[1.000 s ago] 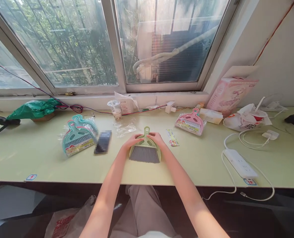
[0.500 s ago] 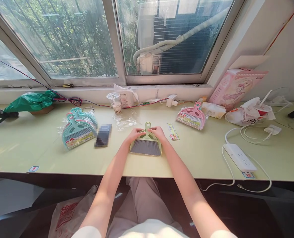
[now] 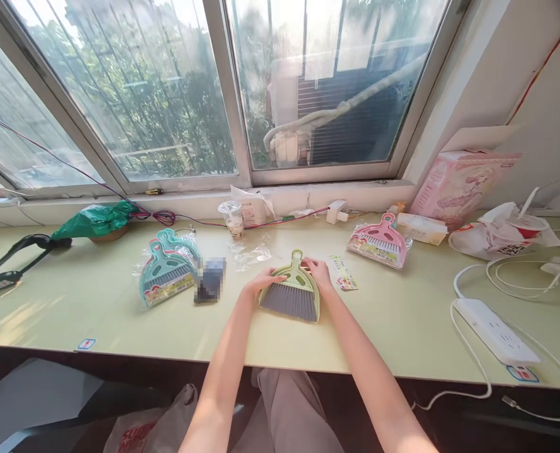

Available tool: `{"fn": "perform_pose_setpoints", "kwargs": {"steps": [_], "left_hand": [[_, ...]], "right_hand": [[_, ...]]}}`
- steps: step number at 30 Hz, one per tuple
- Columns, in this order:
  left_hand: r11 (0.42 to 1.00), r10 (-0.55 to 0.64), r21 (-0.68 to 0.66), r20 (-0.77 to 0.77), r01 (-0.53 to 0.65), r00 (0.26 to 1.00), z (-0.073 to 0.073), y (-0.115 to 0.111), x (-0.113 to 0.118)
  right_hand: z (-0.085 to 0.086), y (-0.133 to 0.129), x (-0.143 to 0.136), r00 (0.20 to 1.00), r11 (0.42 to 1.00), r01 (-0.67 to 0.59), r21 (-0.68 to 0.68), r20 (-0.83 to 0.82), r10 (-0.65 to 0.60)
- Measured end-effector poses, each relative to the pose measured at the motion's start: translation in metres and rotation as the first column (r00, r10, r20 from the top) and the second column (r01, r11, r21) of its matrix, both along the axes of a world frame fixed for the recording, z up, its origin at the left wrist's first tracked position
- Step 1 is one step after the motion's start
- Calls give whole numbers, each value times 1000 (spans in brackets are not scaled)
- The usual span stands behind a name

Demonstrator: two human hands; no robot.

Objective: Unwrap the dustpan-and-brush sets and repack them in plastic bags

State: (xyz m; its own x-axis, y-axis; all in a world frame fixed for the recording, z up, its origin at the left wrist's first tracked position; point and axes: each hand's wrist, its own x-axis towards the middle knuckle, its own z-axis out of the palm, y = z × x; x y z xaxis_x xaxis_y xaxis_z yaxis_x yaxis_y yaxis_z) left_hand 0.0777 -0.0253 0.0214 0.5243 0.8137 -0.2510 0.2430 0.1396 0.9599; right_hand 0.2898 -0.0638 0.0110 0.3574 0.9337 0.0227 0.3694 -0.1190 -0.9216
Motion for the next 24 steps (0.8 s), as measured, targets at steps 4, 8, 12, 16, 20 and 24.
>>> {"fn": "perform_pose_setpoints", "kwargs": {"steps": [4, 8, 12, 16, 20, 24], "left_hand": [[981, 187, -70, 110, -180, 976, 0, 3, -7], [939, 343, -142, 402, -312, 849, -4, 12, -10], [887, 450, -182, 546, -425, 707, -8, 17, -14], [862, 483, -195, 601, -469, 637, -6, 15, -16], [878, 458, -213, 632, -428, 625, -3, 13, -15], [868, 474, -200, 610, -455, 635, -6, 16, -17]], "right_hand": [[-9, -8, 39, 788, 900, 419, 119, 444, -426], [-26, -14, 63, 706, 890, 455, 5, 607, -364], [-32, -8, 56, 786, 960, 280, -32, 582, -210], [-33, 1, 43, 848, 984, 174, -33, 513, -133], [-38, 9, 40, 931, 976, 216, 42, 294, -218], [-34, 11, 40, 965, 959, 263, 102, -16, -263]]}}
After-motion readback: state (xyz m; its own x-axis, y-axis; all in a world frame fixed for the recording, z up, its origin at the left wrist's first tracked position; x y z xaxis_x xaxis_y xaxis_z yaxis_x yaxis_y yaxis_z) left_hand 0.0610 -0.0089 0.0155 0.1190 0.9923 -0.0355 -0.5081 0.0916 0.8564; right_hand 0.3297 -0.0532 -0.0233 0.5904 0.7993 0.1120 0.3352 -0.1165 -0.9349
